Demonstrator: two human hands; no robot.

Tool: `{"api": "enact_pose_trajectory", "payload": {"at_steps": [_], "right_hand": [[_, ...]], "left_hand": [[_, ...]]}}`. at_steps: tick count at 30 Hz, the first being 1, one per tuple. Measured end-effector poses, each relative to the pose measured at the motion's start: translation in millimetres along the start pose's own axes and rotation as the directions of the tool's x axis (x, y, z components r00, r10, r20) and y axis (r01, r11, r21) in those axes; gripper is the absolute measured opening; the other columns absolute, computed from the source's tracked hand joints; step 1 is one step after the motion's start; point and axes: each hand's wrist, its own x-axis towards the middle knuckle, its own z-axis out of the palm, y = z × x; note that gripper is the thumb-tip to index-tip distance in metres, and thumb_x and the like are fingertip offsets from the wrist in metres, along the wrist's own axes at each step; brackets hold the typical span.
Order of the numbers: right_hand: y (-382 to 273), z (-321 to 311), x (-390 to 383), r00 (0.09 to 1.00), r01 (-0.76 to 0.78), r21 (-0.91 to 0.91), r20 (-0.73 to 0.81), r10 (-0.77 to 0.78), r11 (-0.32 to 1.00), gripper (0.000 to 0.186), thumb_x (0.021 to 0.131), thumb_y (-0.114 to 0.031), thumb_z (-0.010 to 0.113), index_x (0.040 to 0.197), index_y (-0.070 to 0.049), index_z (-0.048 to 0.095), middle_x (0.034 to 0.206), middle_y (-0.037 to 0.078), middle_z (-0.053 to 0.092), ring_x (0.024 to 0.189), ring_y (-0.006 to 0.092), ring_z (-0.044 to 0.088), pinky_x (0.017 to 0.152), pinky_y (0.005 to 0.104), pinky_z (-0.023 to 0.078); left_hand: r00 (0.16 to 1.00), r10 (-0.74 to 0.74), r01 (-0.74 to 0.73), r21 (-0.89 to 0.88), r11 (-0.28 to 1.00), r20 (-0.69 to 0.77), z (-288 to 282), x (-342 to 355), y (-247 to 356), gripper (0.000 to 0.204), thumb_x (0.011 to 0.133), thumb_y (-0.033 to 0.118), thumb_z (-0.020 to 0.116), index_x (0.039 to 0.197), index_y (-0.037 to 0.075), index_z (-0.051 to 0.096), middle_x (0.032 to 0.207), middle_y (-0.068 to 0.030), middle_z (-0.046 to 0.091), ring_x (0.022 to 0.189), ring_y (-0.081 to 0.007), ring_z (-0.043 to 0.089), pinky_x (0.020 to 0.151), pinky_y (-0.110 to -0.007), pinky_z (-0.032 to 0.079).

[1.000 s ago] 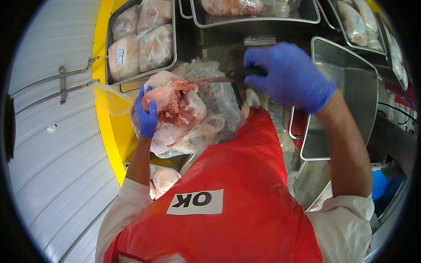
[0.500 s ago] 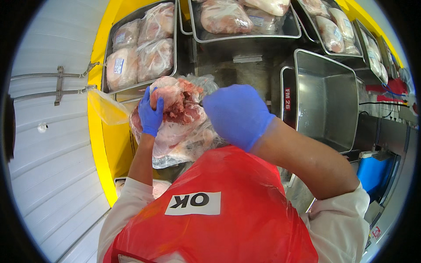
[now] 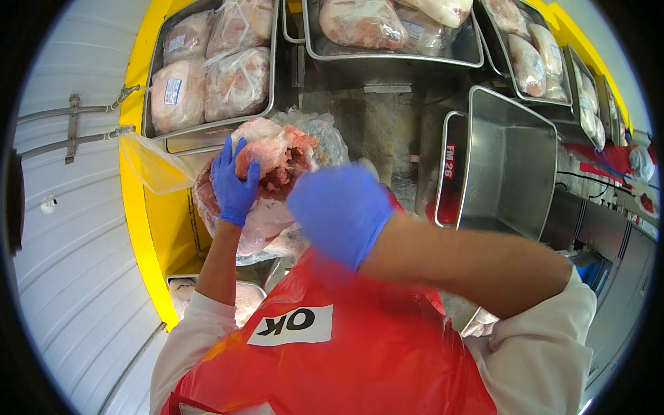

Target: The person uses a knife to cut a large piece of raw meat into smaller portions. They then place the cut pieces into metal trays and arrange them.

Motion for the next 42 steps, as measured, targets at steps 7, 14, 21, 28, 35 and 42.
{"api": "enact_pose_trajectory", "payload": {"at_steps": [7,14,21,28,35,42], "right_hand": [[191.8,-0.9,73.3,0.991,-0.016,0.303,0.134,-0.026,0.953,0.033,0.083,-0.028,0.072,0.107,-0.006,0.076,0.093,0.019,0.073,0.082,0.0341,0.07,0.08,0.0416,0.057],[282.2,22.6,161.2,0.911,-0.121,0.496,0.399,-0.102,0.86,0.03,0.085,-0.027,0.075,0.105,-0.005,0.079,0.07,0.006,0.07,0.058,0.0115,0.061,0.06,0.0313,0.049],[297.4,29.9,164.5,0.954,-0.088,0.455,0.296,-0.057,0.886,0.03,0.083,-0.032,0.075,0.098,-0.007,0.079,0.074,0.007,0.071,0.066,0.0147,0.065,0.065,0.0341,0.049],[206.2,-4.8,28.1,0.932,0.247,0.058,-0.289,-0.22,0.967,0.019,0.08,-0.022,0.072,0.093,-0.009,0.073,0.094,0.014,0.07,0.084,0.0321,0.071,0.071,0.0402,0.058],[130.3,-22.1,-41.9,0.913,0.23,-0.128,-0.314,-0.259,0.965,0.014,0.08,-0.017,0.067,0.092,-0.009,0.064,0.078,0.01,0.059,0.065,0.0247,0.065,0.056,0.0404,0.05],[43.1,-1.4,-43.3,0.954,0.161,-0.249,-0.21,-0.216,0.955,0.014,0.082,-0.014,0.063,0.091,-0.004,0.064,0.074,0.009,0.057,0.06,0.021,0.062,0.052,0.0363,0.047]], "left_hand": [[0.999,-0.027,0.03,-0.094,0.995,0.033,1.2,0.3,-5.2,0.065,0.091,0.047,0.063,0.14,0.005,0.058,0.151,-0.0242,0.046,0.13,-0.0451,0.049,0.112,-0.052,0.034],[0.99,-0.106,0.12,-0.176,0.977,0.088,-5.2,9.6,11.8,0.067,0.094,0.051,0.057,0.14,0.002,0.058,0.153,-0.0251,0.045,0.137,-0.0431,0.045,0.117,-0.048,0.031],[0.996,-0.087,0.088,-0.138,0.987,0.011,-1.7,18.5,23.8,0.071,0.098,0.055,0.051,0.135,-0.006,0.058,0.136,-0.0229,0.063,0.123,-0.0378,0.062,0.106,-0.043,0.044],[0.985,-0.163,0.171,-0.26,0.95,0.052,-1.0,2.7,14.9,0.074,0.096,0.058,0.053,0.137,-0.004,0.058,0.151,-0.0227,0.048,0.138,-0.0387,0.046,0.117,-0.045,0.031],[0.992,-0.128,0.128,-0.349,0.928,0.023,2.5,-0.5,5.9,0.065,0.096,0.05,0.057,0.136,-0.002,0.059,0.15,-0.0212,0.05,0.132,-0.0418,0.049,0.113,-0.046,0.035],[0.997,-0.057,0.044,-0.205,0.978,-0.059,3.0,-1.6,2.3,0.059,0.091,0.042,0.064,0.137,0.005,0.06,0.147,-0.0215,0.052,0.127,-0.0434,0.052,0.111,-0.049,0.037]]}}
